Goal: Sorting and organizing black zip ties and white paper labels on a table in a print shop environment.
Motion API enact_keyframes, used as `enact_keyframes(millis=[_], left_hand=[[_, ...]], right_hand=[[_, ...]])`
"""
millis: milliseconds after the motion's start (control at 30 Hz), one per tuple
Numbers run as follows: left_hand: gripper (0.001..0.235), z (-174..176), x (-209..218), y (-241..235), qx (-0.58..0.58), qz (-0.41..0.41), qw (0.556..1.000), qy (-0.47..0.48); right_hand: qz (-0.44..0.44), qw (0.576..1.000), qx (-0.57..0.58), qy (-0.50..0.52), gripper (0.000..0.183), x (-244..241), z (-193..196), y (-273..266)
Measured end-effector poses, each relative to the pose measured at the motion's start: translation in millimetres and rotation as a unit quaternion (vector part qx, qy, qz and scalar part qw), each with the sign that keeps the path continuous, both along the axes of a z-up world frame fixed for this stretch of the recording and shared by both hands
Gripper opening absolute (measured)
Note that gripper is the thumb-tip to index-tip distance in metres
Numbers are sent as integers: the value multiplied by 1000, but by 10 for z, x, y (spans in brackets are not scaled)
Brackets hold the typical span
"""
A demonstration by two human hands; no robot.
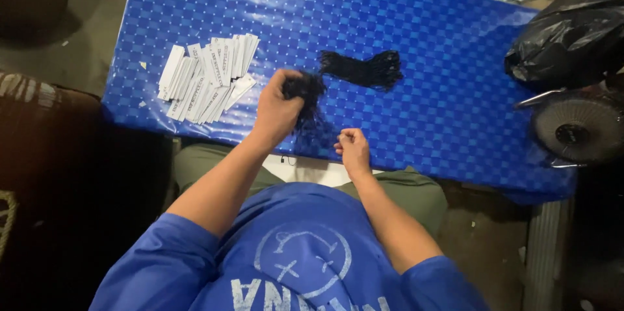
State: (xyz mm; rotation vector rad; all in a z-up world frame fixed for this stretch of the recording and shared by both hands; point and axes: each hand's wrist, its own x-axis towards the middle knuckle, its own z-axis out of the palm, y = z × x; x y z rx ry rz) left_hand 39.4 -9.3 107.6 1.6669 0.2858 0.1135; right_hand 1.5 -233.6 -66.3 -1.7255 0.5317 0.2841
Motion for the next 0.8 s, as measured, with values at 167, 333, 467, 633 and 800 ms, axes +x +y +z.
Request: enact_keyframes(millis=[167,333,467,633,800], left_hand=[[66,-489,-47,132,246,-60,967,4],[81,-990,-502,101,499,-2,866,-24],[34,-1755,-810,-52,544,-87,833,-56],[37,-2103,-759,-232,572,-181,799,25],[9,-2568,-604,-291,602,-193,775,11]], right_hand=[[20,999,-33,-2,20,-122,-89,-8],[53,997,-59,2,19,-81,-106,-50],[82,993,-86,21,19,-70,-3,-39],[104,984,-143,19,18,-64,-188,-46],[140,976,-162,31,20,-97,-210,-101]])
